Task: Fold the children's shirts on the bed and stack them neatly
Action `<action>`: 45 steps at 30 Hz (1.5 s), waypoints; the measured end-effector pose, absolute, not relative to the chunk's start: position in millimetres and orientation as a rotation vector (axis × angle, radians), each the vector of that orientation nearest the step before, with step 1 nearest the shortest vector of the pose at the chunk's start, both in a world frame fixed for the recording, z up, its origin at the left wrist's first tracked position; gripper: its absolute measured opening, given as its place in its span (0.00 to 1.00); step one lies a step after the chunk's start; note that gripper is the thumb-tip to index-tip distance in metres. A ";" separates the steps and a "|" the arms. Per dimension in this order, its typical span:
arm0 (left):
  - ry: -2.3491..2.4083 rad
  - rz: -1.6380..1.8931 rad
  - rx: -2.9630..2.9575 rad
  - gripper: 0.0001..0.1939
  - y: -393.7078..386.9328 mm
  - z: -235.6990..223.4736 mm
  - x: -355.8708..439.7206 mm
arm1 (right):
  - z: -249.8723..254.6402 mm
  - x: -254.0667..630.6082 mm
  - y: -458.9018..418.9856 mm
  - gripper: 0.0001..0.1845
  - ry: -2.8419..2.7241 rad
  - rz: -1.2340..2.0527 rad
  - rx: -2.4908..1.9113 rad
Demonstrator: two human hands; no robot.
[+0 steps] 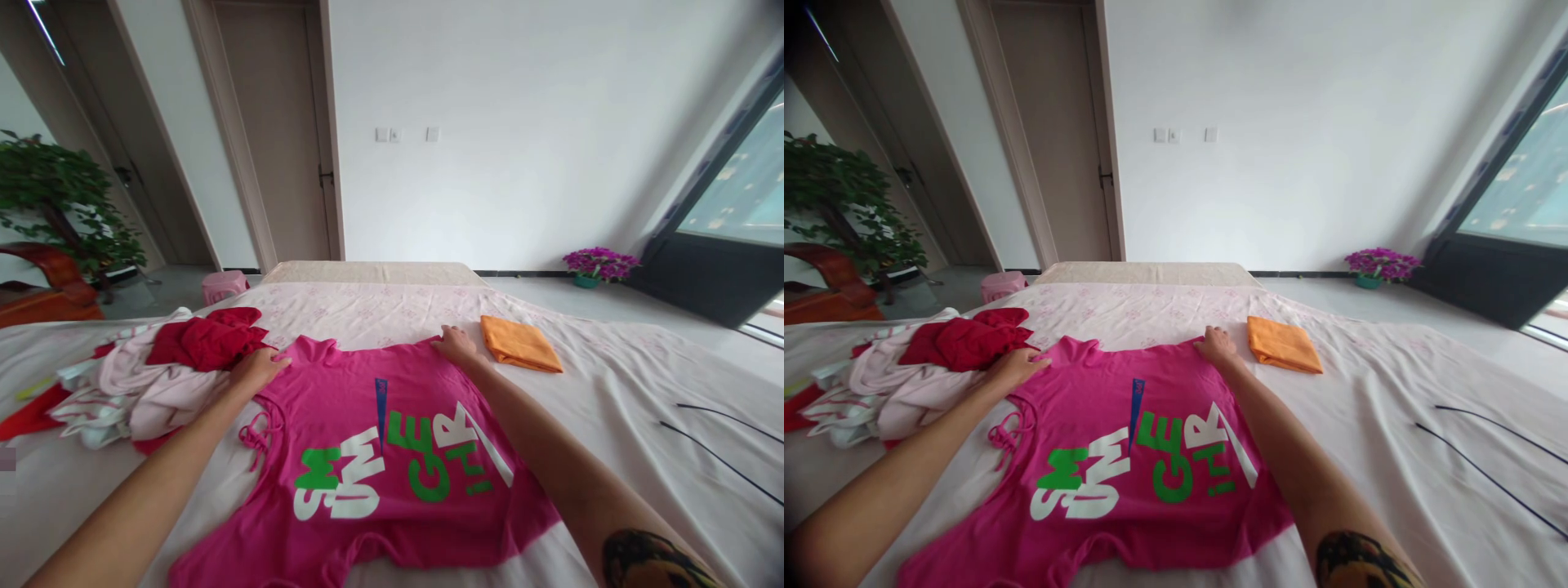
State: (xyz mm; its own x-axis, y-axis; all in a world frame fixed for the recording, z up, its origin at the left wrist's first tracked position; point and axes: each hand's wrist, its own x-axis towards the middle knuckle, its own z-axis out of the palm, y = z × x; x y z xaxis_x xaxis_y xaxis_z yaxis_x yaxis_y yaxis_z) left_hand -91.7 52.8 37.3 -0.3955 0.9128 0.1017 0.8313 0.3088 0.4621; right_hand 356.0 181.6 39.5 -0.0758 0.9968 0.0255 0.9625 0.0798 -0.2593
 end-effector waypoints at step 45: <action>1.411 0.622 1.783 0.21 -187.9 59.3 0.3 | 93.9 459.3 -83.0 0.13 -2.823 0.240 -1.399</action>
State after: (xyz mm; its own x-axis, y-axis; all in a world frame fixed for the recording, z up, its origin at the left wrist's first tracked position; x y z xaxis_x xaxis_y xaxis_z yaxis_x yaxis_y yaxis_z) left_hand 0.3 -187.9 59.3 0.2690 0.9596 -0.0821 0.5870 -0.0957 0.8039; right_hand 459.3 -83.0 93.9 -0.6078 0.7897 -0.0831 0.7925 0.5964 -0.1276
